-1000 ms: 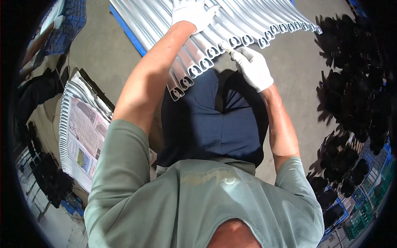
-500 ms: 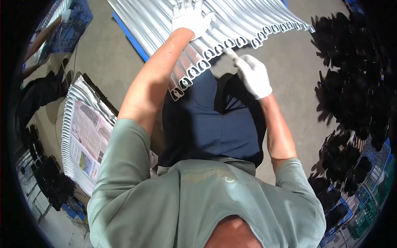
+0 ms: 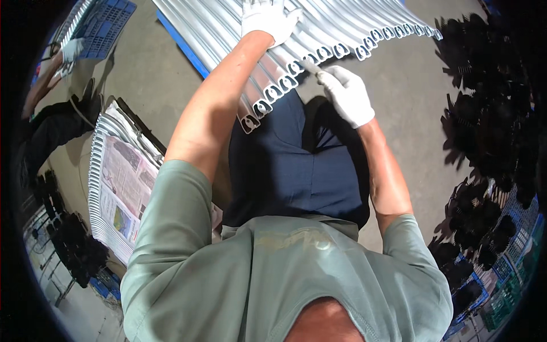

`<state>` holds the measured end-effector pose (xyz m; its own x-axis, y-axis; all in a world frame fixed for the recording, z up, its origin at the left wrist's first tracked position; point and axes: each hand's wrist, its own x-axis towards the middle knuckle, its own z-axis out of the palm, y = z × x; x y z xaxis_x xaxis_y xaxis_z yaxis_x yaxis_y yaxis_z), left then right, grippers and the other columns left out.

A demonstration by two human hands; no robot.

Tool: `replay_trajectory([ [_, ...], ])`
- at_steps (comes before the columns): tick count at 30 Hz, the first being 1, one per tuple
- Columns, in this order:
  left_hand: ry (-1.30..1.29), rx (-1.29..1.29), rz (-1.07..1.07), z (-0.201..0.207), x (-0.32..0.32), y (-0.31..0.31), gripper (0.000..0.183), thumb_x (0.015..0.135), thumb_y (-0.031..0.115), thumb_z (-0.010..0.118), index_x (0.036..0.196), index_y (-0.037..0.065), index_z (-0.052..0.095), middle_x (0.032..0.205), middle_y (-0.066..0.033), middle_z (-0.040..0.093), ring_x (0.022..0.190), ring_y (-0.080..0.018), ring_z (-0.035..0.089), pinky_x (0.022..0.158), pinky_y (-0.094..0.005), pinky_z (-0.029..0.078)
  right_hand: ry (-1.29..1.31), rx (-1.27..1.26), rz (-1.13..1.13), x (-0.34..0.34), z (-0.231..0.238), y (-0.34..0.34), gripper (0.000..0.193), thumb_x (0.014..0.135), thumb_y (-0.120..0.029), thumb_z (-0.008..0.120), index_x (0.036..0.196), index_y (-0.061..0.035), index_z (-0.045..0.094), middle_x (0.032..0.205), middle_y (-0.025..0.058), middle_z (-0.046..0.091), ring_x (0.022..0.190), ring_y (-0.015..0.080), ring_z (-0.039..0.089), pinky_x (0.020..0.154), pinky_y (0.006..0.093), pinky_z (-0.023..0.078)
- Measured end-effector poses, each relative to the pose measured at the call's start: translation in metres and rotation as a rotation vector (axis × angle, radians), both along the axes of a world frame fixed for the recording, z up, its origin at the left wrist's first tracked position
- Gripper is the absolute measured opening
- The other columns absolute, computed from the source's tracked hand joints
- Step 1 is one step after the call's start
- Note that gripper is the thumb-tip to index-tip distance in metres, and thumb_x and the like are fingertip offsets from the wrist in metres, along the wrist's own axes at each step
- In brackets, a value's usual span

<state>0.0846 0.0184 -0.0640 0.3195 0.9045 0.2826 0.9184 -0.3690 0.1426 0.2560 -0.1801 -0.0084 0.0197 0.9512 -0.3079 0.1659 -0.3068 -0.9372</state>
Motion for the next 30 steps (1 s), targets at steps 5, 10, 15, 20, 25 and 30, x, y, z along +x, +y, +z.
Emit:
replay_trajectory([
  [5, 0.018, -0.096, 0.006, 0.013, -0.002, -0.007, 0.072, 0.093, 0.058, 0.041, 0.146, 0.009, 0.043, 0.149, -0.0239, 0.042, 0.136, -0.0424, 0.041, 0.113, -0.0531, 0.028, -0.116, 0.019, 0.102, -0.017, 0.002, 0.010, 0.021, 0.098, -0.022, 0.059, 0.092, -0.0025, 0.066, 0.066, -0.0003, 0.051, 0.059, 0.0093, 0.044, 0.056, 0.0232, 0.037],
  [10, 0.070, -0.372, 0.001, 0.051, 0.006, -0.013, 0.066, 0.093, 0.053, 0.042, 0.139, 0.006, 0.049, 0.144, -0.0239, 0.046, 0.132, -0.0413, 0.044, 0.112, -0.0522, 0.030, -0.141, 0.008, 0.128, -0.013, 0.002, 0.013, 0.022, 0.097, -0.023, 0.059, 0.092, -0.0026, 0.066, 0.067, 0.0007, 0.053, 0.061, 0.0104, 0.046, 0.058, 0.0240, 0.039],
  [15, 0.070, -0.610, 0.005, 0.079, 0.013, -0.020, 0.053, 0.093, 0.038, 0.044, 0.121, -0.002, 0.063, 0.130, -0.0250, 0.057, 0.122, -0.0394, 0.052, 0.107, -0.0501, 0.035, -0.182, 0.049, 0.161, -0.013, 0.004, 0.013, 0.025, 0.096, -0.025, 0.059, 0.091, -0.0018, 0.067, 0.071, 0.0039, 0.060, 0.065, 0.0135, 0.052, 0.064, 0.0263, 0.044],
  [20, 0.103, -0.596, 0.026, 0.078, 0.013, -0.019, 0.053, 0.093, 0.039, 0.044, 0.121, -0.001, 0.063, 0.128, -0.0245, 0.058, 0.120, -0.0395, 0.052, 0.107, -0.0505, 0.035, -0.200, 0.006, 0.202, -0.012, 0.012, 0.008, 0.025, 0.097, -0.026, 0.059, 0.090, -0.0022, 0.066, 0.071, 0.0030, 0.058, 0.065, 0.0125, 0.051, 0.063, 0.0260, 0.042],
  [25, 0.023, -0.475, 0.023, 0.052, 0.007, -0.016, 0.057, 0.092, 0.045, 0.045, 0.128, 0.002, 0.058, 0.132, -0.0247, 0.055, 0.122, -0.0402, 0.051, 0.109, -0.0512, 0.033, -0.210, 0.011, 0.223, 0.003, 0.016, -0.008, 0.024, 0.097, -0.024, 0.059, 0.091, -0.0024, 0.065, 0.067, 0.0007, 0.053, 0.061, 0.0106, 0.045, 0.057, 0.0246, 0.038],
  [30, 0.011, -0.175, 0.002, 0.020, 0.002, -0.009, 0.069, 0.093, 0.057, 0.044, 0.142, 0.009, 0.047, 0.146, -0.0234, 0.045, 0.133, -0.0415, 0.044, 0.112, -0.0529, 0.031, -0.065, 0.008, 0.003, -0.005, -0.004, -0.016, 0.025, 0.097, -0.025, 0.059, 0.090, -0.0025, 0.065, 0.068, 0.0011, 0.054, 0.060, 0.0107, 0.046, 0.057, 0.0248, 0.039],
])
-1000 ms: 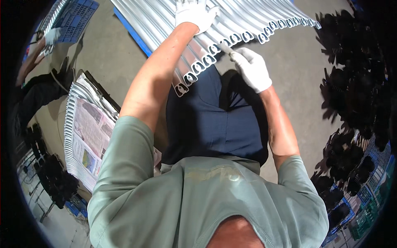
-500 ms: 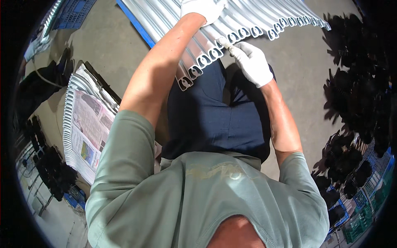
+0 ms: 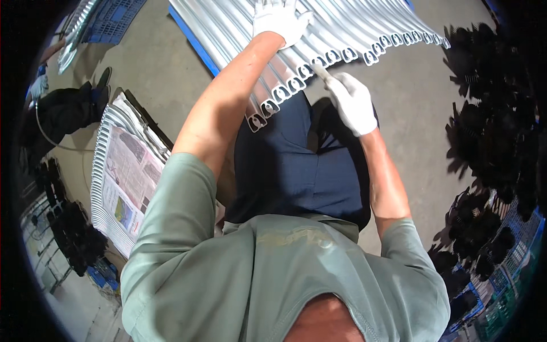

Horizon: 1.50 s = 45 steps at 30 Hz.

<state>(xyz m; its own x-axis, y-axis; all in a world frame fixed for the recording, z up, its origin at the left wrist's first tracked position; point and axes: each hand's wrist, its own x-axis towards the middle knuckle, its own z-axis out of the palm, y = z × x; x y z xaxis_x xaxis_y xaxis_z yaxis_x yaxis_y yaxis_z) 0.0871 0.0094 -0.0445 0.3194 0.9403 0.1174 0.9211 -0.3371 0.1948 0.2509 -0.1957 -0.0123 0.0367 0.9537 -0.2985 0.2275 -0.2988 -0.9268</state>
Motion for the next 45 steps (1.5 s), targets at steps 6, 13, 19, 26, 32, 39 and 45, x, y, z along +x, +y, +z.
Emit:
replay_trajectory([
  [6, 0.033, -0.021, -0.002, 0.005, 0.001, 0.001, 0.068, 0.093, 0.057, 0.043, 0.141, 0.009, 0.048, 0.148, -0.0234, 0.044, 0.132, -0.0424, 0.044, 0.111, -0.0527, 0.031, -0.058, 0.025, 0.069, -0.016, 0.000, 0.018, 0.024, 0.097, -0.025, 0.059, 0.089, -0.0033, 0.064, 0.067, 0.0009, 0.054, 0.058, 0.0096, 0.045, 0.055, 0.0240, 0.037],
  [13, 0.185, 0.246, -0.012, -0.012, -0.010, 0.005, 0.070, 0.094, 0.059, 0.040, 0.142, 0.010, 0.046, 0.148, -0.0249, 0.041, 0.132, -0.0437, 0.043, 0.111, -0.0528, 0.030, 0.039, -0.006, 0.121, -0.017, -0.015, 0.003, 0.020, 0.097, -0.023, 0.058, 0.093, -0.0048, 0.065, 0.066, 0.0003, 0.053, 0.058, 0.0087, 0.043, 0.054, 0.0228, 0.035],
  [19, 0.051, 0.173, -0.026, -0.015, -0.003, 0.006, 0.071, 0.094, 0.060, 0.040, 0.143, 0.010, 0.045, 0.146, -0.0255, 0.043, 0.133, -0.0437, 0.043, 0.111, -0.0532, 0.030, 0.361, 0.115, -0.357, -0.015, 0.020, 0.004, 0.019, 0.098, -0.022, 0.056, 0.096, -0.0045, 0.064, 0.067, 0.0006, 0.052, 0.058, 0.0091, 0.043, 0.054, 0.0221, 0.035],
  [26, 0.063, 0.288, -0.022, -0.028, -0.011, 0.013, 0.072, 0.094, 0.061, 0.038, 0.143, 0.010, 0.045, 0.146, -0.0253, 0.043, 0.134, -0.0438, 0.042, 0.112, -0.0534, 0.029, 0.382, -0.094, -0.244, -0.034, 0.001, -0.015, 0.027, 0.097, -0.024, 0.053, 0.096, 0.0002, 0.065, 0.072, 0.0038, 0.059, 0.061, 0.0109, 0.049, 0.058, 0.0245, 0.041],
  [32, 0.126, 0.261, -0.046, -0.020, -0.006, 0.009, 0.072, 0.094, 0.061, 0.038, 0.144, 0.009, 0.043, 0.147, -0.0263, 0.041, 0.135, -0.0444, 0.040, 0.113, -0.0535, 0.028, 0.321, -0.121, -0.182, -0.052, 0.000, -0.011, 0.028, 0.098, -0.025, 0.051, 0.097, 0.0000, 0.064, 0.067, 0.0035, 0.057, 0.058, 0.0094, 0.048, 0.054, 0.0233, 0.039],
  [39, 0.173, 0.214, -0.025, -0.016, -0.008, 0.009, 0.073, 0.094, 0.060, 0.038, 0.145, 0.008, 0.042, 0.147, -0.0275, 0.041, 0.137, -0.0451, 0.038, 0.114, -0.0544, 0.027, 0.463, -0.284, -0.026, -0.045, 0.012, 0.004, 0.028, 0.099, -0.024, 0.050, 0.091, -0.0011, 0.063, 0.061, 0.0031, 0.054, 0.049, 0.0098, 0.044, 0.046, 0.0228, 0.036],
  [45, 0.079, 0.185, -0.014, -0.016, -0.005, 0.009, 0.074, 0.094, 0.060, 0.037, 0.145, 0.007, 0.040, 0.147, -0.0282, 0.040, 0.137, -0.0457, 0.037, 0.114, -0.0547, 0.027, 0.548, -0.245, 0.014, -0.038, 0.012, 0.014, 0.024, 0.100, -0.023, 0.052, 0.088, -0.0039, 0.059, 0.058, 0.0032, 0.051, 0.044, 0.0088, 0.039, 0.040, 0.0215, 0.031],
])
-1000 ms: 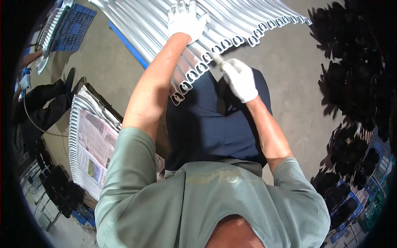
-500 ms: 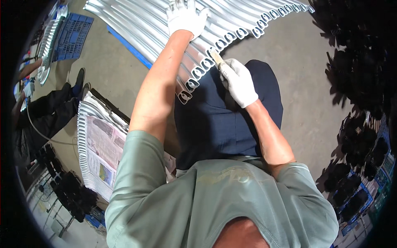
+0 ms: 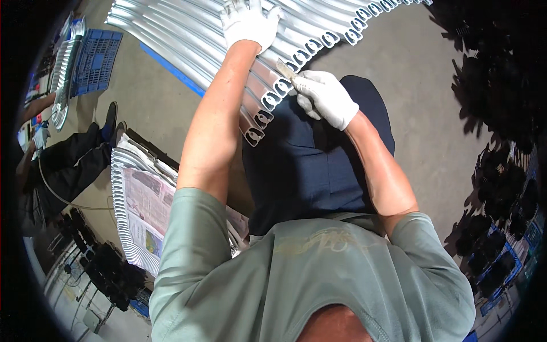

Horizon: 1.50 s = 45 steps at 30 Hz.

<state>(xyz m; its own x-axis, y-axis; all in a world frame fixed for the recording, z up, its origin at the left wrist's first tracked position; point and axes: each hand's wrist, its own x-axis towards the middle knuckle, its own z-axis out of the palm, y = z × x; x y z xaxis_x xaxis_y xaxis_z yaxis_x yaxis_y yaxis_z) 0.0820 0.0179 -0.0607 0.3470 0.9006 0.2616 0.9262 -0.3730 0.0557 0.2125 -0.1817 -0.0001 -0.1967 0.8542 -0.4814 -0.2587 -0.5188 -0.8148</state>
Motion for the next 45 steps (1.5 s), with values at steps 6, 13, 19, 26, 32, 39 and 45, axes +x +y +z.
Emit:
replay_trajectory([
  [6, 0.016, 0.050, -0.007, -0.002, -0.002, -0.002, 0.076, 0.093, 0.062, 0.038, 0.145, 0.007, 0.041, 0.147, -0.0284, 0.041, 0.137, -0.0459, 0.038, 0.114, -0.0538, 0.026, 0.084, -0.062, -0.044, -0.007, -0.004, -0.001, 0.024, 0.100, -0.023, 0.052, 0.087, -0.0041, 0.058, 0.059, 0.0033, 0.051, 0.045, 0.0084, 0.039, 0.040, 0.0210, 0.031],
  [13, 0.031, 0.073, -0.016, -0.001, -0.003, -0.003, 0.079, 0.091, 0.065, 0.039, 0.144, 0.007, 0.042, 0.143, -0.0287, 0.044, 0.133, -0.0453, 0.041, 0.113, -0.0528, 0.028, 0.094, -0.082, -0.440, -0.024, -0.004, -0.012, 0.024, 0.100, -0.022, 0.051, 0.085, -0.0050, 0.059, 0.060, 0.0012, 0.049, 0.046, 0.0075, 0.037, 0.041, 0.0201, 0.028],
  [19, 0.047, 0.088, -0.023, -0.002, -0.004, -0.002, 0.079, 0.091, 0.066, 0.039, 0.143, 0.007, 0.044, 0.139, -0.0284, 0.047, 0.129, -0.0449, 0.044, 0.111, -0.0523, 0.030, -0.083, 0.042, -0.475, -0.034, -0.015, -0.018, 0.025, 0.100, -0.022, 0.051, 0.082, -0.0062, 0.057, 0.061, -0.0003, 0.046, 0.048, 0.0069, 0.035, 0.041, 0.0194, 0.026],
  [26, 0.100, 0.096, -0.065, -0.007, -0.011, 0.008, 0.078, 0.091, 0.066, 0.039, 0.141, 0.006, 0.045, 0.137, -0.0284, 0.048, 0.127, -0.0453, 0.046, 0.109, -0.0523, 0.031, 0.050, -0.013, -0.366, -0.027, -0.008, -0.009, 0.026, 0.100, -0.023, 0.051, 0.082, -0.0057, 0.057, 0.061, -0.0006, 0.046, 0.047, 0.0069, 0.034, 0.042, 0.0198, 0.026],
  [32, 0.079, 0.061, -0.041, 0.005, 0.002, -0.003, 0.077, 0.092, 0.065, 0.039, 0.141, 0.006, 0.045, 0.140, -0.0292, 0.047, 0.128, -0.0460, 0.045, 0.110, -0.0529, 0.030, 0.046, 0.040, -0.474, -0.038, -0.019, -0.013, 0.026, 0.100, -0.023, 0.051, 0.083, -0.0050, 0.058, 0.060, -0.0007, 0.045, 0.046, 0.0070, 0.034, 0.043, 0.0206, 0.027],
  [39, 0.038, 0.055, -0.025, -0.002, -0.007, 0.003, 0.077, 0.092, 0.065, 0.038, 0.143, 0.006, 0.044, 0.142, -0.0296, 0.045, 0.130, -0.0464, 0.043, 0.112, -0.0534, 0.029, 0.070, 0.039, -0.604, -0.046, -0.013, -0.023, 0.024, 0.099, -0.023, 0.052, 0.084, -0.0052, 0.058, 0.060, -0.0008, 0.045, 0.047, 0.0073, 0.035, 0.043, 0.0207, 0.027],
  [45, 0.037, 0.131, -0.047, -0.006, -0.006, -0.003, 0.078, 0.092, 0.065, 0.038, 0.144, 0.007, 0.043, 0.142, -0.0300, 0.045, 0.130, -0.0466, 0.043, 0.112, -0.0535, 0.029, 0.004, 0.036, -0.573, -0.045, -0.007, -0.019, 0.024, 0.099, -0.023, 0.053, 0.083, -0.0054, 0.059, 0.060, -0.0007, 0.046, 0.047, 0.0077, 0.037, 0.043, 0.0210, 0.029],
])
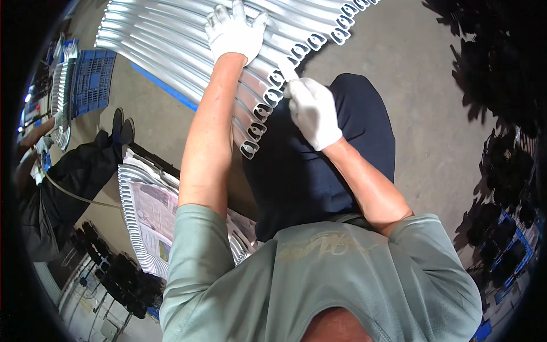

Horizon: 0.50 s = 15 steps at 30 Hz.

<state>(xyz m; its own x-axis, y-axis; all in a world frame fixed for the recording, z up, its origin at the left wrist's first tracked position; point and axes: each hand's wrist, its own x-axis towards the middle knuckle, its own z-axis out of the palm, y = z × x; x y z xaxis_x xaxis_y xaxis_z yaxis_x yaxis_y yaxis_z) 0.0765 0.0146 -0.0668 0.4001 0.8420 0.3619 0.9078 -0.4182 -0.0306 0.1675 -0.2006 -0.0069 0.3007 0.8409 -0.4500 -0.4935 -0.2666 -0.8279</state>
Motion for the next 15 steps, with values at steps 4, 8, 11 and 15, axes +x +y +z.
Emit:
replay_trajectory([
  [4, 0.008, -0.016, 0.000, 0.003, 0.000, 0.000, 0.077, 0.092, 0.065, 0.038, 0.145, 0.008, 0.043, 0.141, -0.0303, 0.045, 0.130, -0.0469, 0.043, 0.111, -0.0534, 0.029, -0.065, 0.054, 0.058, 0.002, -0.015, 0.006, 0.025, 0.098, -0.022, 0.052, 0.082, -0.0051, 0.060, 0.059, -0.0005, 0.046, 0.048, 0.0079, 0.038, 0.044, 0.0210, 0.030],
  [8, 0.049, -0.098, -0.001, 0.004, -0.004, 0.007, 0.076, 0.092, 0.065, 0.038, 0.144, 0.009, 0.043, 0.140, -0.0303, 0.045, 0.129, -0.0472, 0.043, 0.111, -0.0534, 0.029, -0.048, -0.004, 0.074, 0.006, -0.017, 0.006, 0.026, 0.098, -0.022, 0.053, 0.081, -0.0042, 0.060, 0.059, 0.0005, 0.047, 0.048, 0.0087, 0.039, 0.045, 0.0216, 0.032],
  [11, 0.036, -0.115, 0.015, 0.005, 0.000, 0.005, 0.076, 0.092, 0.065, 0.038, 0.144, 0.009, 0.043, 0.140, -0.0302, 0.046, 0.129, -0.0471, 0.043, 0.111, -0.0535, 0.029, -0.155, -0.022, 0.004, 0.005, -0.010, -0.012, 0.027, 0.099, -0.023, 0.053, 0.082, -0.0035, 0.060, 0.059, 0.0008, 0.048, 0.047, 0.0095, 0.040, 0.045, 0.0219, 0.033],
  [15, 0.028, -0.123, 0.026, 0.005, -0.001, 0.008, 0.077, 0.092, 0.065, 0.038, 0.145, 0.009, 0.043, 0.140, -0.0301, 0.046, 0.129, -0.0473, 0.043, 0.111, -0.0541, 0.030, -0.173, -0.029, -0.038, 0.013, 0.000, -0.022, 0.027, 0.100, -0.023, 0.052, 0.084, -0.0022, 0.060, 0.059, 0.0013, 0.049, 0.047, 0.0106, 0.041, 0.046, 0.0222, 0.034],
])
